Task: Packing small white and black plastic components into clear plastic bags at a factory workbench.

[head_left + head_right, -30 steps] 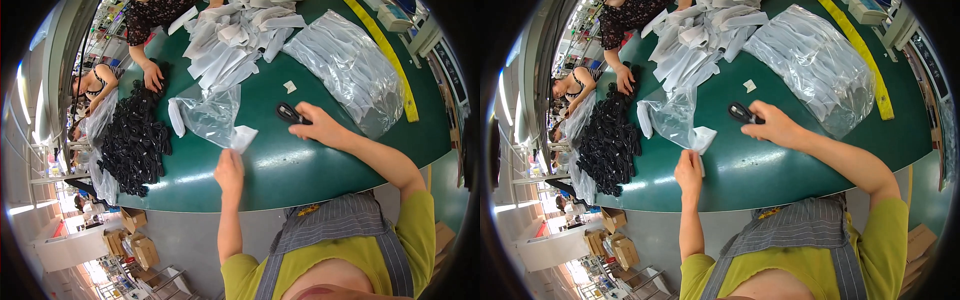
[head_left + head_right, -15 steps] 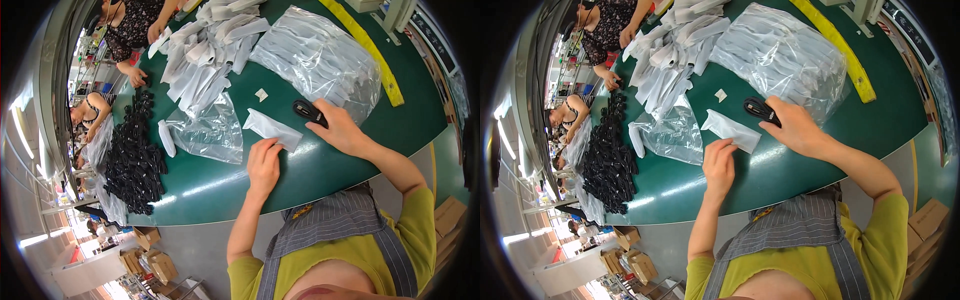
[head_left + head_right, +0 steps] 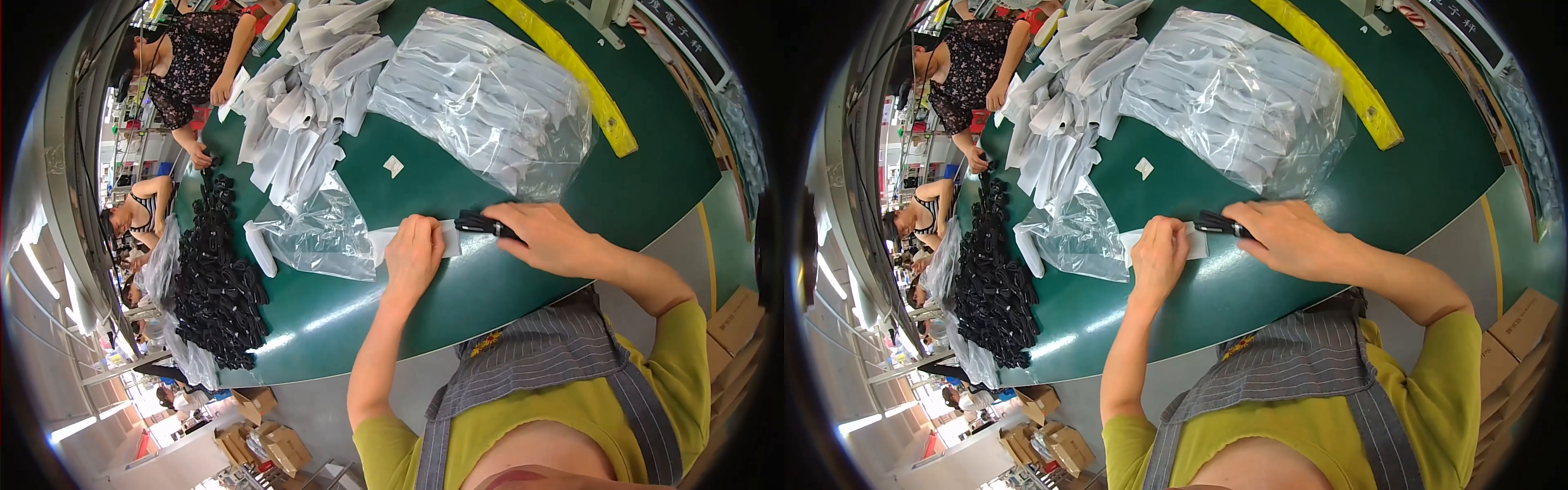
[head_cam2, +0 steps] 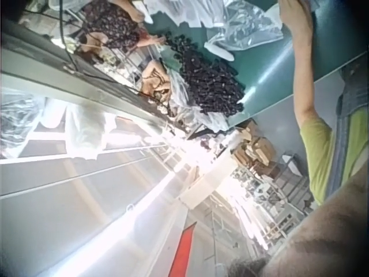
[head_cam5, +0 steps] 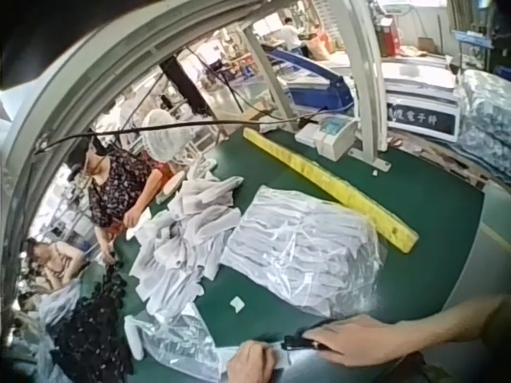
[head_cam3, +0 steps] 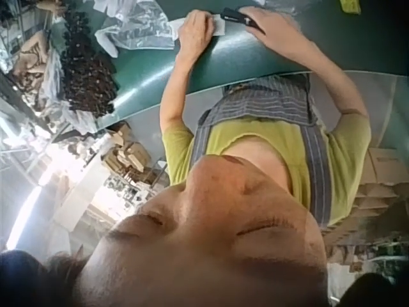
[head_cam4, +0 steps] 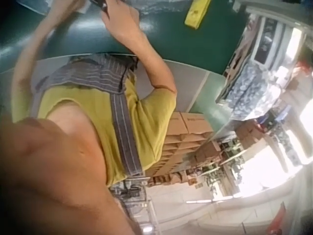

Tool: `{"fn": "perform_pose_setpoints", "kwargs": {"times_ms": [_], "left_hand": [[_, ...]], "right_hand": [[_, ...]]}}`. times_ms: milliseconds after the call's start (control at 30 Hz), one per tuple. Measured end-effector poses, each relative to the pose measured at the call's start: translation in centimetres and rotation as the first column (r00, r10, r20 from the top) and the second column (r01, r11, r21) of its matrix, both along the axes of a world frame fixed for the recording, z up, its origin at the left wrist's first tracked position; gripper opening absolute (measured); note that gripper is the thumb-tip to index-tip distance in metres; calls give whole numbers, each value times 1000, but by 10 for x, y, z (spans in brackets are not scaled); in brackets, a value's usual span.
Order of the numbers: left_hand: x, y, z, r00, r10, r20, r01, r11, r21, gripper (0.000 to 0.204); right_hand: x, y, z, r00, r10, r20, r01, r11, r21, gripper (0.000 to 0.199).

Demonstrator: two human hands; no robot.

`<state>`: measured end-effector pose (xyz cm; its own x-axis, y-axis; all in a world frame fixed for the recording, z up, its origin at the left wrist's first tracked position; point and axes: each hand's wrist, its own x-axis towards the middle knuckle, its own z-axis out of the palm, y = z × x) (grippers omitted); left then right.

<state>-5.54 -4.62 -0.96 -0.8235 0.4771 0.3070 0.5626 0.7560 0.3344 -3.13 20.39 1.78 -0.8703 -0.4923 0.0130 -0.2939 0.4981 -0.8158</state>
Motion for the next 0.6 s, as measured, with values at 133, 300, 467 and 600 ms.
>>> {"fn": "perform_pose_setpoints", "kwargs": {"times_ms": [133, 300, 467, 600], "left_hand": [[15, 6, 3, 960, 178, 218, -202, 975, 93, 13], [20, 1, 9, 986, 60, 157, -79, 990, 116, 18], [18, -8, 2, 953, 101, 284, -120, 992, 48, 15], [21, -6, 0, 966, 105, 238, -136, 984, 118, 11]], "right_hand": [[-9, -3, -3, 981, -25, -195, 40, 997, 73, 35], [-9, -4, -6, 970, -20, -242, 41, 996, 82, 30], [-6, -2, -5, 992, 4, -128, 5, 998, 68, 33], [-6, -9, -7, 988, -27, -149, 31, 999, 28, 33]]}}
